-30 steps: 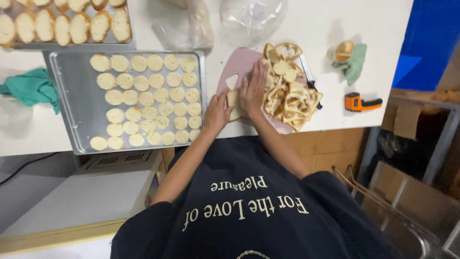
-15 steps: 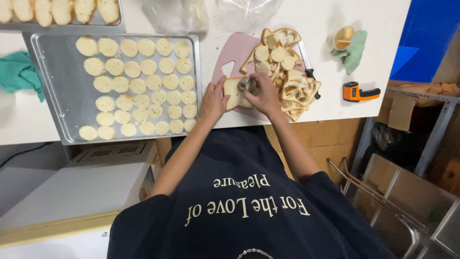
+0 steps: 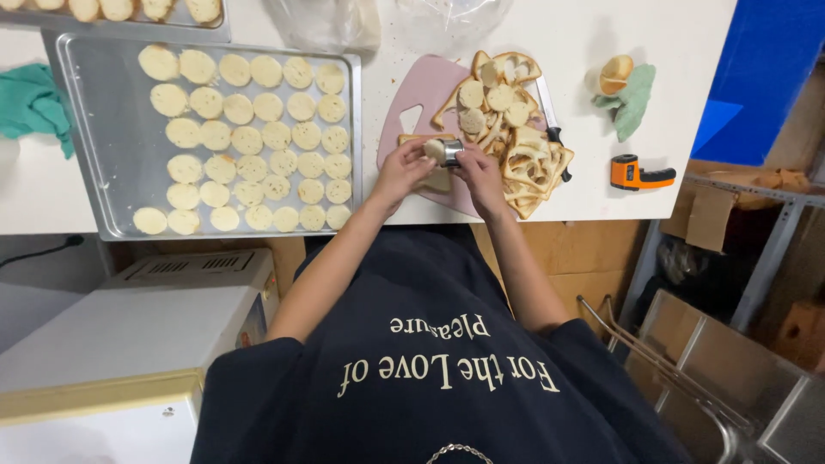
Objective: Cutting circular pieces from slices of bread using a round cutter and placing them in a plastic bag.
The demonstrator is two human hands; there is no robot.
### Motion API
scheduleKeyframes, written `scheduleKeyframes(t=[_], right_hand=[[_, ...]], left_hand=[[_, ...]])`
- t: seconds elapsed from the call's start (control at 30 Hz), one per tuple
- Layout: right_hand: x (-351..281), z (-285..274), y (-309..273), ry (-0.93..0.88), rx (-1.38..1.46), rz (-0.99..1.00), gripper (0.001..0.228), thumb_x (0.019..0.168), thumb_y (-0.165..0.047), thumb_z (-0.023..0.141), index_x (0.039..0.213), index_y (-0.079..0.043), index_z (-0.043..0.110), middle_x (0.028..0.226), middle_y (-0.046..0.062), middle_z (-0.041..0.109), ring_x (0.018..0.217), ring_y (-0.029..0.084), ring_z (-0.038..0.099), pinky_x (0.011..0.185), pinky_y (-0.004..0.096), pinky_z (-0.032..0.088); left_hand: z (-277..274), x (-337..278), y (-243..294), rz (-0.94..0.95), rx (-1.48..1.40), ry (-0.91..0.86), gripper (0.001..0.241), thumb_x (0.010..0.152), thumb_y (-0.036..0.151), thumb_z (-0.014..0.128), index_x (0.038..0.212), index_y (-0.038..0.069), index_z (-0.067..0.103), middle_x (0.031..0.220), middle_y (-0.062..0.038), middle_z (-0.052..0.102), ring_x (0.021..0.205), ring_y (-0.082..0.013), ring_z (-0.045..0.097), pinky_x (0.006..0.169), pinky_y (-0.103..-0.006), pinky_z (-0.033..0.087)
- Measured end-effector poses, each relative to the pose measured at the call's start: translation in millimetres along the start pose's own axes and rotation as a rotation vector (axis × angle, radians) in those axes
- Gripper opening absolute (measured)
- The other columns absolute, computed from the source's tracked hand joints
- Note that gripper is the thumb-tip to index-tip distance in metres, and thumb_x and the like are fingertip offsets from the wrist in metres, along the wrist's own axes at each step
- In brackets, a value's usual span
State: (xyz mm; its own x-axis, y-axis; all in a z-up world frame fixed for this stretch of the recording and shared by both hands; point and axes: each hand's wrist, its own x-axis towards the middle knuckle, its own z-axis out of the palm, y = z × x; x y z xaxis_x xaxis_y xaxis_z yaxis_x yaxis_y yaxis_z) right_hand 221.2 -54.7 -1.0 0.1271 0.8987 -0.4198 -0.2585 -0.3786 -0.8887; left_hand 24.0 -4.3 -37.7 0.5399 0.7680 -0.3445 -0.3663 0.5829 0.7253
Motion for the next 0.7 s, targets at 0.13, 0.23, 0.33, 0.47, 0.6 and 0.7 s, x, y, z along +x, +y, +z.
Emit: scheduleKeyframes(t=[0.13, 0.23, 0.33, 0.47, 0.6, 0.7], right_hand=[[-7, 11, -18, 0.024, 0.214, 0.128, 0.018, 0.105, -0.017, 0.060, 0.117, -0.005, 0.066, 0.111, 0.004, 0.069, 0.101, 0.013, 0.066, 0.084, 0.028, 0.056], [-10, 12, -19, 0.058, 0.304, 0.120, 0.020, 0.099, -0.017, 0.061, 0.117, -0.007, 0.061, 0.110, 0.004, 0.070, 0.099, 0.014, 0.069, 0.084, 0.030, 0.058], [-10, -3, -9, 0.103, 0.052, -0.025, 0.030, 0.095, -0.012, 0.069, 0.122, -0.007, 0.057, 0.116, 0.006, 0.065, 0.102, 0.013, 0.067, 0.086, 0.030, 0.058], [-20, -10, -10, 0.071, -0.452, -0.189, 0.056, 0.085, -0.004, 0.082, 0.132, -0.003, 0.052, 0.123, 0.008, 0.059, 0.096, 0.012, 0.062, 0.082, 0.027, 0.055], [-30, 1, -15, 0.065, -0.542, -0.133, 0.060, 0.083, -0.005, 0.084, 0.135, -0.003, 0.055, 0.123, 0.007, 0.061, 0.094, 0.013, 0.063, 0.077, 0.026, 0.056], [-37, 13, -26, 0.049, -0.694, -0.200, 0.054, 0.084, -0.006, 0.084, 0.132, -0.002, 0.060, 0.122, 0.007, 0.058, 0.100, 0.015, 0.068, 0.082, 0.027, 0.060]], left_hand=[[-15, 0, -1, -0.052, -0.110, 0.035, 0.039, 0.097, 0.008, 0.071, 0.134, 0.000, 0.060, 0.119, -0.008, 0.070, 0.103, -0.0134, 0.068, 0.089, -0.0265, 0.058], [-31, -8, 8, -0.056, -0.175, 0.087, 0.033, 0.098, 0.008, 0.071, 0.129, 0.000, 0.063, 0.113, -0.008, 0.071, 0.099, -0.0135, 0.069, 0.088, -0.0272, 0.059], [-66, -26, 35, -0.020, -0.191, 0.222, 0.030, 0.097, 0.008, 0.070, 0.126, 0.003, 0.063, 0.110, -0.007, 0.070, 0.095, -0.0134, 0.069, 0.083, -0.0275, 0.059], [-195, -71, 55, 0.223, 0.123, 0.564, 0.023, 0.097, 0.003, 0.068, 0.119, 0.006, 0.062, 0.103, -0.005, 0.070, 0.090, -0.0115, 0.069, 0.078, -0.0260, 0.058], [-257, -168, 156, 0.233, 0.621, 0.970, 0.028, 0.093, -0.001, 0.075, 0.119, 0.003, 0.065, 0.105, -0.004, 0.073, 0.090, -0.0109, 0.070, 0.078, -0.0234, 0.060], [-304, -206, 175, 0.204, 0.921, 1.157, 0.026, 0.090, 0.006, 0.080, 0.114, 0.003, 0.071, 0.103, -0.006, 0.074, 0.087, -0.0139, 0.071, 0.078, -0.0296, 0.057]])
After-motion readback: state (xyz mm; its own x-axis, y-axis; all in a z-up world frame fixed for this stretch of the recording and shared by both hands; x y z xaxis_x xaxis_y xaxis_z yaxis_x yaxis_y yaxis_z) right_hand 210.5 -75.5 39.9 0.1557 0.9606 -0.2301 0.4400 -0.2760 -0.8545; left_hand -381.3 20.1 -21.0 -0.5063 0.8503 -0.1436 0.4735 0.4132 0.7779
